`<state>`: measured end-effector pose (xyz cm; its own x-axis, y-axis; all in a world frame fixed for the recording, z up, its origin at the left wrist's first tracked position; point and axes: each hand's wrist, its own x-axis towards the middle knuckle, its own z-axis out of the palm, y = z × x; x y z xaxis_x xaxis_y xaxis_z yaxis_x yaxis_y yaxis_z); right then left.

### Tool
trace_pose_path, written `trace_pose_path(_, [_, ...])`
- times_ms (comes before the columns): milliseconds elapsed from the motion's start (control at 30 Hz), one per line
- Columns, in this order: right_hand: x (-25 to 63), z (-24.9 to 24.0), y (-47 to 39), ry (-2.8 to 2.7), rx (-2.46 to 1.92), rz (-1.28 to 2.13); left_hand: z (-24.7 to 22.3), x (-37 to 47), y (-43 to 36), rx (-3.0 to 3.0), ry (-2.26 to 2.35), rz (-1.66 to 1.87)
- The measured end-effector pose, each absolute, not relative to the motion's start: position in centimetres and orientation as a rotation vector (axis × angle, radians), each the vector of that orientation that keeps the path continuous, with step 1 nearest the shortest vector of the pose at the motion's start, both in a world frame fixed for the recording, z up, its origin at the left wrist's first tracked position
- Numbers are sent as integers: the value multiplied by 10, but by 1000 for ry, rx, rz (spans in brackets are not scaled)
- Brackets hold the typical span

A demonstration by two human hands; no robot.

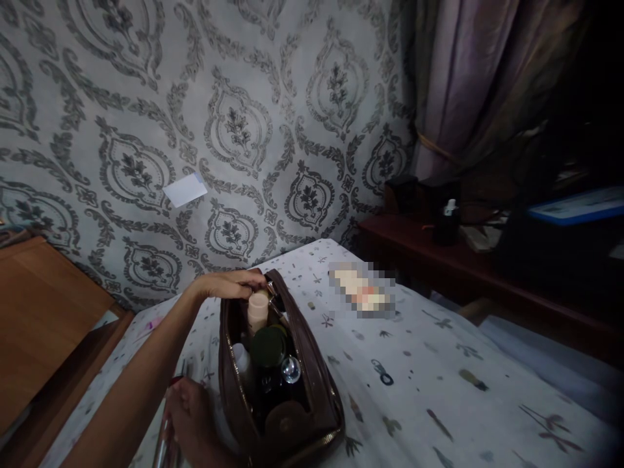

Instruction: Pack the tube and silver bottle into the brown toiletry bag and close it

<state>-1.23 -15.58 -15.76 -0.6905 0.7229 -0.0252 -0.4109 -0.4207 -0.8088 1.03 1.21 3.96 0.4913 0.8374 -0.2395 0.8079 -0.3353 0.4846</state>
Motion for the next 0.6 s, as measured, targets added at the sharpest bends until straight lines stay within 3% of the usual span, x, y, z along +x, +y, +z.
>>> trace_pose_path(600, [-16, -159, -156, -1037, -472, 2149, 38, 4, 13, 1892, 1307, 142])
